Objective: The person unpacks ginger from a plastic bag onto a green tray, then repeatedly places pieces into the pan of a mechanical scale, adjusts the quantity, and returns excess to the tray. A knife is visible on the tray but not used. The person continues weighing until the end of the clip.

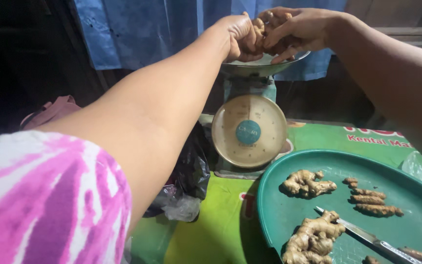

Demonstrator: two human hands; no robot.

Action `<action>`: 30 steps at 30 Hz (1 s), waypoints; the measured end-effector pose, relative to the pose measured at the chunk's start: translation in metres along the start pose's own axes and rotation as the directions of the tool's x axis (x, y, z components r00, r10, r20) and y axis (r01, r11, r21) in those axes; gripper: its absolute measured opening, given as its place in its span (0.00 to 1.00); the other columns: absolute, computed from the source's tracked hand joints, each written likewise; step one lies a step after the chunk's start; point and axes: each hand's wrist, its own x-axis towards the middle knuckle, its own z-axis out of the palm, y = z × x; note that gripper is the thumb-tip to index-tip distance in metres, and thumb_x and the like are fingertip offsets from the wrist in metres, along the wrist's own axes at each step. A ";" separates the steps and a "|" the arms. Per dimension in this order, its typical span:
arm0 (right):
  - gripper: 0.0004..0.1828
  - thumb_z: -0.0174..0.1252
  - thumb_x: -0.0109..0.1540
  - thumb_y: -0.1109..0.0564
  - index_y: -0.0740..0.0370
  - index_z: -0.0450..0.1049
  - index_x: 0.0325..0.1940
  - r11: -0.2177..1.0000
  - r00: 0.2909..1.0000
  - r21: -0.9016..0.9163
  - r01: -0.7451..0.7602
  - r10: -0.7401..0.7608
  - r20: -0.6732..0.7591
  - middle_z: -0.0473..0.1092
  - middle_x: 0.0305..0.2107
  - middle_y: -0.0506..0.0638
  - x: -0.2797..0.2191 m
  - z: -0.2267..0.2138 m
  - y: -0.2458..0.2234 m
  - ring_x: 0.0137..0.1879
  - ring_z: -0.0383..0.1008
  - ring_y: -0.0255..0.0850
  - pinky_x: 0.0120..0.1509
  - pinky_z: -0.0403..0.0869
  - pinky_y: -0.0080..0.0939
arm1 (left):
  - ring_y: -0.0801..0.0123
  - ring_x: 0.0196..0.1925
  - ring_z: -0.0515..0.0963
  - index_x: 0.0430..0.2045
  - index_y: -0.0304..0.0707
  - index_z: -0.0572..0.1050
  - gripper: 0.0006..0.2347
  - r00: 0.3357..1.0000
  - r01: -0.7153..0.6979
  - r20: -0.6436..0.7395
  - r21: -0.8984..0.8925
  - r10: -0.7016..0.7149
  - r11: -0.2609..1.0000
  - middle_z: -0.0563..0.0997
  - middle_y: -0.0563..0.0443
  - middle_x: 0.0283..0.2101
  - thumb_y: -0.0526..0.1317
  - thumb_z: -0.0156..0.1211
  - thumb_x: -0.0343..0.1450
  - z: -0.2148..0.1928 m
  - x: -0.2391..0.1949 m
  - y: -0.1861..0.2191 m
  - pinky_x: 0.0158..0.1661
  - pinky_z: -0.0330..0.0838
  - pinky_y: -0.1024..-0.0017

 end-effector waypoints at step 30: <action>0.43 0.72 0.57 0.53 0.50 0.61 0.74 0.674 0.941 -0.682 -0.283 0.056 -0.335 0.68 0.62 0.59 0.023 -0.011 0.021 0.61 0.74 0.54 0.62 0.74 0.57 | 0.54 0.39 0.80 0.22 0.41 0.78 0.05 0.853 0.055 -0.395 0.717 0.340 0.695 0.81 0.45 0.34 0.30 0.57 0.60 0.011 0.041 -0.024 0.40 0.69 0.49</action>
